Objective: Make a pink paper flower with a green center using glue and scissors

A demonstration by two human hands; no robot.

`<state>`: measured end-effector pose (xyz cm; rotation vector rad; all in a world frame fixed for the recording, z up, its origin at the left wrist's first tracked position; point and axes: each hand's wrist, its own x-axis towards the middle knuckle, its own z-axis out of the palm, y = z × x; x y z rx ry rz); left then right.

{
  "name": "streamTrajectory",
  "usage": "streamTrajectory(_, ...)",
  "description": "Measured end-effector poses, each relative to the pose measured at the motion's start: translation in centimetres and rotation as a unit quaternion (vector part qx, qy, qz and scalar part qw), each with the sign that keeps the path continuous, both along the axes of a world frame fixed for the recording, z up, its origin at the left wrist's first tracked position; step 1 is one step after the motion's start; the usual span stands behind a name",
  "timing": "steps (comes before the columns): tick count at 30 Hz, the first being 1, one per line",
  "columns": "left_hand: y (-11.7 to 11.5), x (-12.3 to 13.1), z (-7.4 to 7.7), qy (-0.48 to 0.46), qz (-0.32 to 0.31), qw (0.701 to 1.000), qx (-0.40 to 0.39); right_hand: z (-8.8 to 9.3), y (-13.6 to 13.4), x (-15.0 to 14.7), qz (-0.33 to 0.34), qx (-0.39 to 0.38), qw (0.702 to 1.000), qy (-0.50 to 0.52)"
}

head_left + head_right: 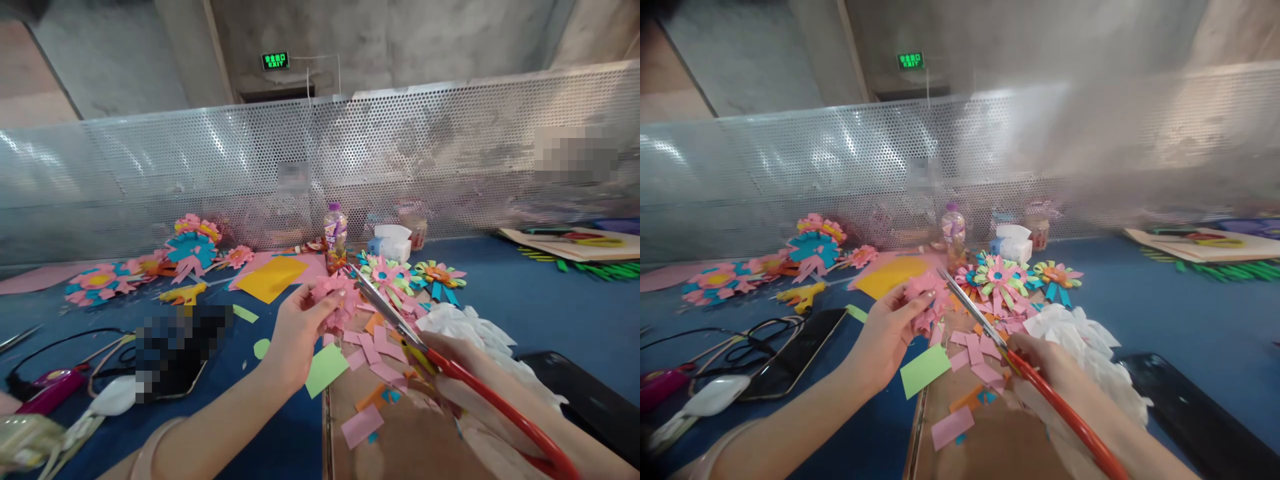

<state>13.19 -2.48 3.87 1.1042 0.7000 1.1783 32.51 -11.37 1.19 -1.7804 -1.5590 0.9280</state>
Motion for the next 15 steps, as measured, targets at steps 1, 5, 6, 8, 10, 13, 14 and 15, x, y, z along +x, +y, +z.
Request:
streamTrajectory(1, 0.01, 0.04, -0.06, -0.003, 0.0, 1.0, -0.001, 0.13, -0.08, -0.09, 0.006, 0.005, 1.0, -0.002)
streamTrajectory(5, 0.1, 0.13, -0.38, -0.014, 0.011, 1.0, 0.009, 0.34, -0.3, -0.44, -0.001, 0.004, 1.0, 0.022)
streamTrajectory(6, 0.14, 0.14, -0.47, -0.014, 0.013, 1.0, 0.014, 0.29, -0.27, -0.46, 0.003, 0.001, 1.0, 0.029)
streamTrajectory(8, 0.21, 0.12, -0.62, -0.011, 0.012, 1.0, 0.022, 0.17, -0.17, -0.41, 0.031, -0.01, 0.999, 0.033)
streamTrajectory(10, 0.25, 0.09, -0.69, -0.01, 0.005, 1.0, 0.025, 0.17, -0.09, -0.38, 0.049, -0.021, 0.998, 0.029)
streamTrajectory(13, 0.21, 0.03, -0.67, -0.013, -0.003, 1.0, 0.027, 0.46, -0.19, -0.57, 0.024, -0.027, 0.999, 0.022)
streamTrajectory(14, 0.19, 0.02, -0.65, -0.014, -0.004, 1.0, 0.026, 0.59, -0.27, -0.68, 0.014, -0.025, 0.999, 0.021)
streamTrajectory(15, 0.17, 0.01, -0.63, -0.015, -0.005, 1.0, 0.026, 0.7, -0.35, -0.77, 0.013, -0.024, 0.999, 0.02)
